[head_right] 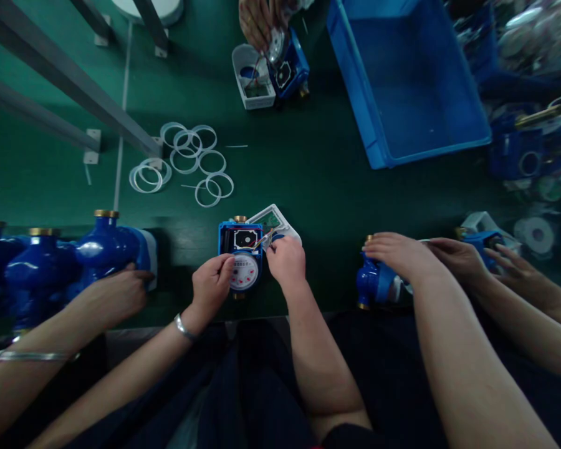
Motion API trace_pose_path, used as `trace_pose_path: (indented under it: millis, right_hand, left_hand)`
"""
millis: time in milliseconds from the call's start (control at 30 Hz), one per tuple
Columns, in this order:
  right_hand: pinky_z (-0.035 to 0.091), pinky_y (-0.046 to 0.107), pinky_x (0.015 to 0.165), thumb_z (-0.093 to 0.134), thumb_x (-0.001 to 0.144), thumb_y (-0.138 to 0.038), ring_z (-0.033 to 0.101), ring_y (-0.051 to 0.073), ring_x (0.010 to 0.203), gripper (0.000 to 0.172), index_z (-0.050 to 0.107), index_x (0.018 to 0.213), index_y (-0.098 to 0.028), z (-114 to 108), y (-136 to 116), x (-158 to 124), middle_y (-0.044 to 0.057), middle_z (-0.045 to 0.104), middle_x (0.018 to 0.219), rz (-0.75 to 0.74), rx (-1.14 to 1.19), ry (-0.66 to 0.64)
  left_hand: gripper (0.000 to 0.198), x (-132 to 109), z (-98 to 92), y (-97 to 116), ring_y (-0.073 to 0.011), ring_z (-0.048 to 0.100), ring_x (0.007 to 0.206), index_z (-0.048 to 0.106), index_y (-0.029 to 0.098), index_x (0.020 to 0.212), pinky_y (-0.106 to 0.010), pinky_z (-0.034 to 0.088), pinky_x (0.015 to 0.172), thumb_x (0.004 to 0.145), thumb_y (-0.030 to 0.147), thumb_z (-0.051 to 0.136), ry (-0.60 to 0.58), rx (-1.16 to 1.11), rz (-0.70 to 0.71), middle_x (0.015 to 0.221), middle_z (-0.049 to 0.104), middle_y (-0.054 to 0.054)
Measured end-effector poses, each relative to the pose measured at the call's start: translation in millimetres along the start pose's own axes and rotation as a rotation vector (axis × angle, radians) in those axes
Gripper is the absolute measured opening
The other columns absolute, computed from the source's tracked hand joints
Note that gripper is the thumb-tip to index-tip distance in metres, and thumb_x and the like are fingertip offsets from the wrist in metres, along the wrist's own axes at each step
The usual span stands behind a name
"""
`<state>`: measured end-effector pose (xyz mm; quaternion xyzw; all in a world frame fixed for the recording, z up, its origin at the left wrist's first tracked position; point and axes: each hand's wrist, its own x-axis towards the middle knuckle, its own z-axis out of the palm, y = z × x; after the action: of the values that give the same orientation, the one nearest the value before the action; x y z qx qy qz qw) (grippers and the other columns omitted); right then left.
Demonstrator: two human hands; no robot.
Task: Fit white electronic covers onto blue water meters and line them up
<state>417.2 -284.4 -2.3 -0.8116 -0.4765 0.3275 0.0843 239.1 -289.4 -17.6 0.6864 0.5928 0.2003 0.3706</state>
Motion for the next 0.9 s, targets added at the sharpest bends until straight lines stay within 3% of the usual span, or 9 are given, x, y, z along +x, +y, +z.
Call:
trace_pose_path:
  millis: [167,200,333,467,567,667,767,833,900]
  right_hand:
    - [0.042,0.028,0.061,0.050,0.076,-0.023,0.054,0.014,0.061,0.009,0.054,0.071,-0.016,-22.3,0.2,6.1,0.001,0.058,0.065,0.152,0.337,-0.023]
    - [0.043,0.027,0.060,0.051,0.075,-0.021,0.055,0.013,0.059,0.006,0.052,0.077,-0.016,-26.9,0.4,6.3,0.000,0.058,0.065,0.187,0.452,-0.019]
    - [0.049,0.029,0.062,0.055,0.070,-0.015,0.051,0.011,0.051,0.023,0.046,0.090,-0.018,-39.3,1.1,6.3,-0.007,0.051,0.053,0.330,1.142,-0.034]
    - [0.050,0.026,0.058,0.053,0.070,-0.014,0.046,0.008,0.048,0.021,0.046,0.088,-0.019,-39.9,-2.1,3.8,-0.007,0.048,0.054,0.404,1.535,-0.118]
    - [0.048,0.022,0.058,0.051,0.071,-0.014,0.045,0.007,0.048,0.017,0.047,0.086,-0.018,-38.0,-4.5,0.7,-0.007,0.046,0.057,0.412,1.635,-0.155]
    - [0.049,0.029,0.064,0.051,0.074,-0.021,0.054,0.011,0.061,0.020,0.048,0.093,-0.018,-35.6,2.8,2.4,-0.002,0.053,0.070,0.366,1.381,-0.059]
    - [0.045,0.039,0.079,0.056,0.072,-0.020,0.055,0.021,0.089,0.031,0.052,0.103,-0.017,-28.8,19.6,15.9,0.008,0.056,0.097,0.286,0.609,0.189]
    - [0.040,0.041,0.084,0.058,0.068,-0.013,0.050,0.025,0.100,0.033,0.057,0.100,-0.016,-21.8,29.7,30.8,0.012,0.053,0.107,0.231,0.199,0.174]
    - [0.040,0.038,0.080,0.056,0.067,-0.008,0.051,0.025,0.095,0.024,0.059,0.089,-0.016,-15.9,35.1,46.2,0.011,0.055,0.101,0.206,0.074,0.059]
  left_hand:
    - [0.034,1.6,-11.4,1.8,-0.0154,0.058,0.072,0.064,0.018,0.091,-0.025,0.041,0.064,0.088,0.040,0.039,-0.074,0.046,-0.022,0.079,0.065,-0.005]
    - [0.034,3.9,-15.5,4.3,-0.0159,0.057,0.072,0.063,0.017,0.094,-0.025,0.041,0.063,0.087,0.041,0.040,-0.059,0.090,0.002,0.078,0.064,-0.005]
    - [0.032,24.0,-29.0,27.5,-0.0179,0.053,0.076,0.063,0.016,0.096,-0.029,0.040,0.068,0.086,0.039,0.043,-0.018,0.224,0.195,0.080,0.059,-0.006]
    - [0.040,48.2,-24.0,60.5,-0.0254,0.052,0.091,0.062,0.021,0.106,-0.039,0.038,0.078,0.078,0.048,0.054,-0.185,0.327,0.408,0.099,0.060,-0.009]
    - [0.029,60.9,-15.1,77.6,-0.0270,0.052,0.089,0.067,0.021,0.090,-0.041,0.038,0.078,0.075,0.044,0.060,-0.323,0.419,0.488,0.091,0.061,-0.009]
    - [0.018,75.3,-16.5,82.4,-0.0177,0.053,0.066,0.068,0.021,0.067,-0.032,0.040,0.068,0.076,0.033,0.059,-0.429,0.403,0.405,0.066,0.060,-0.005]
    - [0.011,96.8,-28.8,75.7,-0.0110,0.045,0.047,0.069,0.021,0.067,-0.024,0.037,0.052,0.072,0.029,0.062,-0.408,0.231,0.206,0.052,0.057,0.000]
    - [0.011,111.9,-37.1,67.8,-0.0102,0.047,0.046,0.069,0.020,0.074,-0.022,0.037,0.049,0.067,0.028,0.066,-0.408,0.070,0.129,0.055,0.060,0.001]
    - [0.021,122.8,-41.5,59.6,-0.0111,0.054,0.053,0.069,0.018,0.082,-0.022,0.042,0.052,0.065,0.030,0.067,-0.435,-0.064,0.098,0.064,0.065,0.000]
